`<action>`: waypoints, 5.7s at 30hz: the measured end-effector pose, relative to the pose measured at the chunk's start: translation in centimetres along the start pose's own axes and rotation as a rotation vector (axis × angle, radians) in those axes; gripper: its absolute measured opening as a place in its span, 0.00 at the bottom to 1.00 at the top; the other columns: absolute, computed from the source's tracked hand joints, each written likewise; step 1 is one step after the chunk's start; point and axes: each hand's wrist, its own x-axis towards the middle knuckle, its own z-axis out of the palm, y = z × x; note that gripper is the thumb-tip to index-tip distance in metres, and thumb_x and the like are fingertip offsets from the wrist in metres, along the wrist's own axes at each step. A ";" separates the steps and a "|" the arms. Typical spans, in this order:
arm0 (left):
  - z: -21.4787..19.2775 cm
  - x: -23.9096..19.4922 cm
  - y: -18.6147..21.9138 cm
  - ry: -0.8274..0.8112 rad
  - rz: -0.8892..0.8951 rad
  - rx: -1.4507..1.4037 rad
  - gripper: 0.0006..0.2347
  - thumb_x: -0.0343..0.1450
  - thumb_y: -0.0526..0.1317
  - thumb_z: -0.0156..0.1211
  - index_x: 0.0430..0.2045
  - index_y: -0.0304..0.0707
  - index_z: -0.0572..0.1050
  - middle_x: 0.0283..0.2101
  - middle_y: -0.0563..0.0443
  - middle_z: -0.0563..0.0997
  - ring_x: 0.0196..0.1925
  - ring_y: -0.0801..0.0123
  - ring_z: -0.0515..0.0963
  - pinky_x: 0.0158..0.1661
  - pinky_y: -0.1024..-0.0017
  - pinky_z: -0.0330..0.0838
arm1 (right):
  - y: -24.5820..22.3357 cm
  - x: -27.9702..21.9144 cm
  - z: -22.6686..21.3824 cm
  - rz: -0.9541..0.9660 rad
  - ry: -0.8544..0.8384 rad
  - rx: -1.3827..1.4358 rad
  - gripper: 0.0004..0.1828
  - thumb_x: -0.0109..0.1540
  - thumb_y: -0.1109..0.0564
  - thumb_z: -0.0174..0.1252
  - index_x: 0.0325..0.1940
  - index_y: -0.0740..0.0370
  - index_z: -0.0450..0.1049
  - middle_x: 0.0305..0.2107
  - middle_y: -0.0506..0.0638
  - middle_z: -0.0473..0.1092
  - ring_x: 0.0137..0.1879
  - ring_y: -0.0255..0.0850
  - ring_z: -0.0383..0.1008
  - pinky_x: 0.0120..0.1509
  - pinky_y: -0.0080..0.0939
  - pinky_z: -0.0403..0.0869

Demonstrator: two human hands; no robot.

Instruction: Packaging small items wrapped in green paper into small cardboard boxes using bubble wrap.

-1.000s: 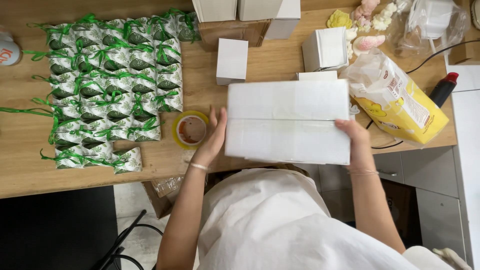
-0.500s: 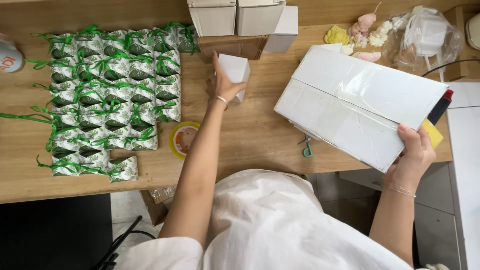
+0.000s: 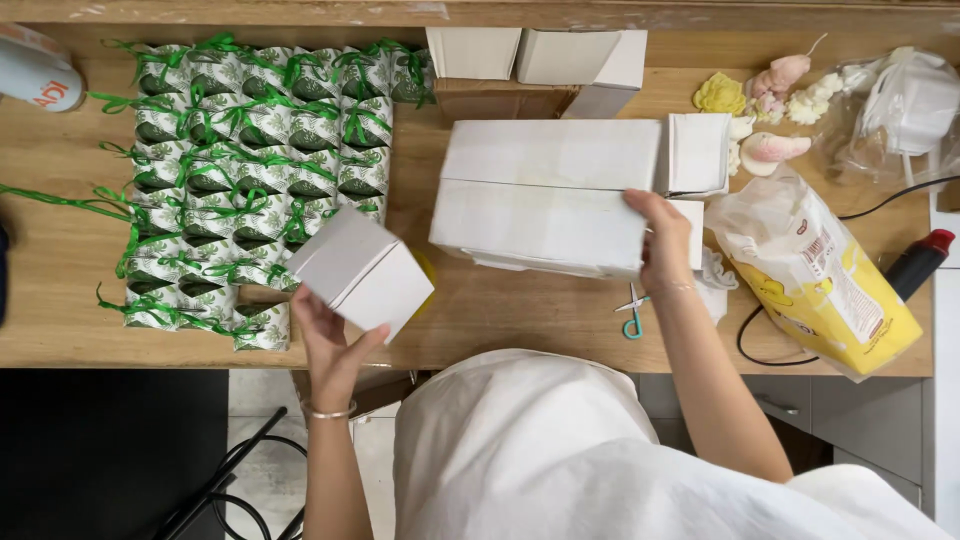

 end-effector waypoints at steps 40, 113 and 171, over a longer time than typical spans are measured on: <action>3.8 -6.7 -0.1 -0.234 -0.178 0.357 0.48 0.54 0.36 0.76 0.67 0.30 0.48 0.64 0.34 0.64 0.68 0.49 0.69 0.64 0.61 0.67 | 8.8 -3.1 13.8 -1.161 -0.306 -1.802 0.48 0.61 0.40 0.59 0.82 0.43 0.45 0.76 0.64 0.40 0.80 0.60 0.38 0.69 0.84 0.39; 13.8 -1.8 -3.6 -0.493 0.147 0.901 0.28 0.55 0.42 0.78 0.40 0.29 0.66 0.45 0.33 0.69 0.45 0.41 0.77 0.38 0.55 0.76 | 9.8 -12.6 6.4 -0.991 -0.175 -1.093 0.20 0.51 0.60 0.67 0.46 0.65 0.71 0.43 0.63 0.66 0.47 0.61 0.70 0.44 0.54 0.74; 6.7 3.6 4.3 -0.045 0.038 -0.216 0.22 0.77 0.39 0.64 0.65 0.35 0.64 0.46 0.53 0.81 0.43 0.81 0.79 0.38 0.85 0.70 | -1.7 -10.4 -0.1 -0.635 -0.253 -0.051 0.07 0.72 0.68 0.64 0.45 0.68 0.71 0.38 0.47 0.74 0.42 0.29 0.73 0.48 0.27 0.72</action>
